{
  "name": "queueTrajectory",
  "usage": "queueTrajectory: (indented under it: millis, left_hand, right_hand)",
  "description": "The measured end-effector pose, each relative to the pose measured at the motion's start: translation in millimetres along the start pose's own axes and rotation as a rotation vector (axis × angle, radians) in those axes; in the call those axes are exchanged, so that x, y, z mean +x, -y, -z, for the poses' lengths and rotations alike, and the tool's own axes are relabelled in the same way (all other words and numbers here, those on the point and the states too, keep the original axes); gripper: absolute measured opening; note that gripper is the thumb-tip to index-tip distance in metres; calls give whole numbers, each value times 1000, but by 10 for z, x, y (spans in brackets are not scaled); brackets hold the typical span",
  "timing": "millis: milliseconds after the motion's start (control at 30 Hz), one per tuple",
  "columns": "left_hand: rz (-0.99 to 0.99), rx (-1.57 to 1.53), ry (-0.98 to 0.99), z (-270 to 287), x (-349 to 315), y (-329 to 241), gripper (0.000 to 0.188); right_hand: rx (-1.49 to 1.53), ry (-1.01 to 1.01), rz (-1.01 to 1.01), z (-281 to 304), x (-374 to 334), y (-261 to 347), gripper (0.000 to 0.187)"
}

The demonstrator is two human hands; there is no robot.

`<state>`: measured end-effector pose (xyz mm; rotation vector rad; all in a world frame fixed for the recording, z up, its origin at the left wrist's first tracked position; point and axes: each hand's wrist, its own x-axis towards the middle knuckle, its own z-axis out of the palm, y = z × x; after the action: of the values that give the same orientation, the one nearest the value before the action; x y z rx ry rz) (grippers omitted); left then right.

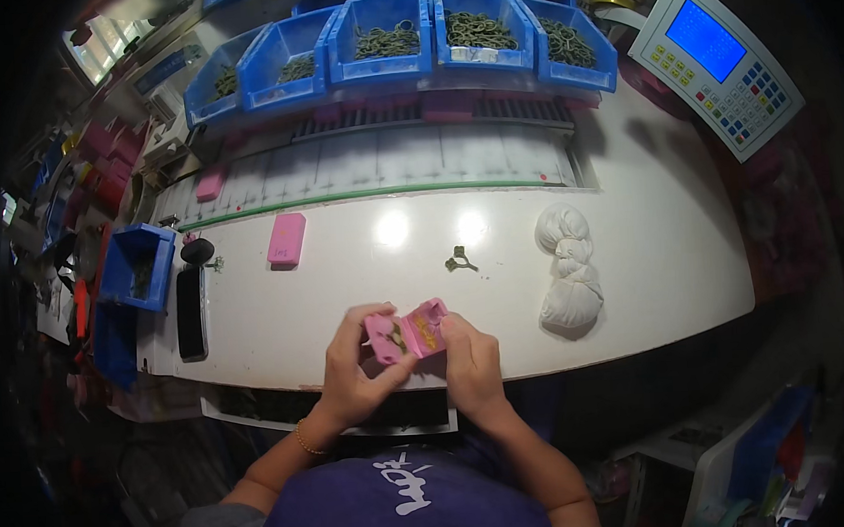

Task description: Assembling small plastic flower stems into plastic cases at a workstation.

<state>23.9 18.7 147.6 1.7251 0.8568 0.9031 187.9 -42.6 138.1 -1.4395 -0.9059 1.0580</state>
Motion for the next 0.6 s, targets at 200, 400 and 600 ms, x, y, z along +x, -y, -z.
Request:
queueTrajectory:
  millis: [200, 400, 600]
  left_hand:
    - [201, 12, 14, 247, 67, 12, 49]
    - [178, -260, -35, 265, 135, 133, 44]
    - [158, -170, 243, 72, 346, -72, 46]
  right_hand:
    - [-584, -200, 414, 24, 125, -24, 34]
    - [-515, 69, 450, 154, 162, -57, 42]
    - [-157, 175, 187, 266, 223, -8, 31]
